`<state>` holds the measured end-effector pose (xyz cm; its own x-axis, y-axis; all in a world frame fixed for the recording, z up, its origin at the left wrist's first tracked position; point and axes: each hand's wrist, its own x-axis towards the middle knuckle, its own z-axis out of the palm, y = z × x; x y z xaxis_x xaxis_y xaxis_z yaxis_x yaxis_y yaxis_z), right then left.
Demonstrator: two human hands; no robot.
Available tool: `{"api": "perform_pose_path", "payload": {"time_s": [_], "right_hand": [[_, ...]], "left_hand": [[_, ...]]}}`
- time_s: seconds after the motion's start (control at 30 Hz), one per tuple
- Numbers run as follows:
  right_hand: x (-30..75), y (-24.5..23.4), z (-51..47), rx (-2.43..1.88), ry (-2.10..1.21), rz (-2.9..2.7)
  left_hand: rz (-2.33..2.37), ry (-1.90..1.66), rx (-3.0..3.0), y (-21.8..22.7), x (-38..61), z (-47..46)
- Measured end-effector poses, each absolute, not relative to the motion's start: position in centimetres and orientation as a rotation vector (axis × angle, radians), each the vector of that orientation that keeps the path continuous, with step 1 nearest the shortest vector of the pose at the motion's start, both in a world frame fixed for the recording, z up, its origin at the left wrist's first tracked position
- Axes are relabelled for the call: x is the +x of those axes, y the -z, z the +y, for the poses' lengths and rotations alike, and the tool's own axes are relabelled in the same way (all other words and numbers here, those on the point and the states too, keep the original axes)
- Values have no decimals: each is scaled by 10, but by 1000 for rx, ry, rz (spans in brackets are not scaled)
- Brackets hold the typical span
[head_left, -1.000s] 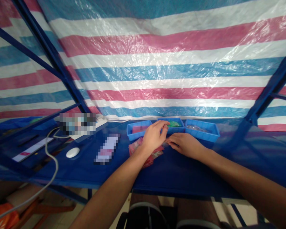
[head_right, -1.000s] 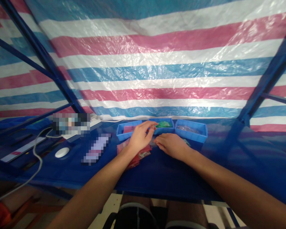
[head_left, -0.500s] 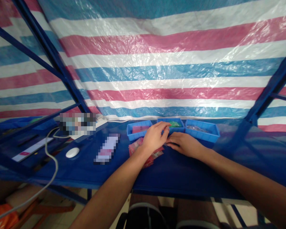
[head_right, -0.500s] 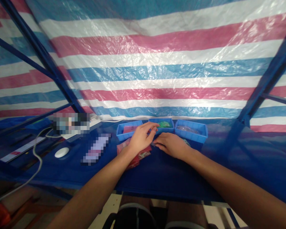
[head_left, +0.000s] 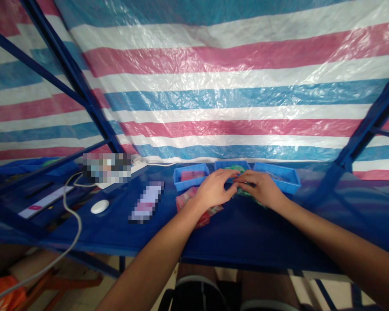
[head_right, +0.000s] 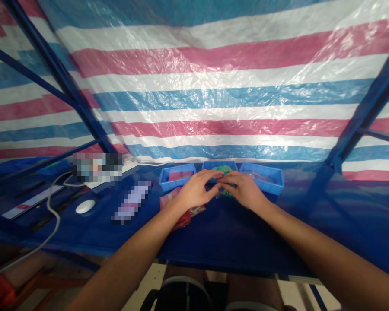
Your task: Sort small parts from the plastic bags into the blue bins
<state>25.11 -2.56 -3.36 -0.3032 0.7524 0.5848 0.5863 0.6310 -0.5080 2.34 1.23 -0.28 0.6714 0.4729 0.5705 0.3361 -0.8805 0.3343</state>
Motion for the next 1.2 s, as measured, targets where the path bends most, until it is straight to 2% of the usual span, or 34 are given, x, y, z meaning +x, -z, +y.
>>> {"api": "perform_pose_path", "payload": {"time_s": [0.3, 0.8, 1.03, 1.2], "right_hand": [[246, 35, -27, -1088, -786, -1464], [244, 32, -27, -1036, -897, -1399], [239, 22, -33, -949, -1065, -1207], [238, 21, -36, -936, -1162, -1103]], "left_hand": [[667, -1004, 2399, -4, 25, 11], [652, -1019, 2212, 7, 27, 23], [535, -1252, 2554, -1, 24, 12], [393, -1250, 2711, -2, 25, 13]]}}
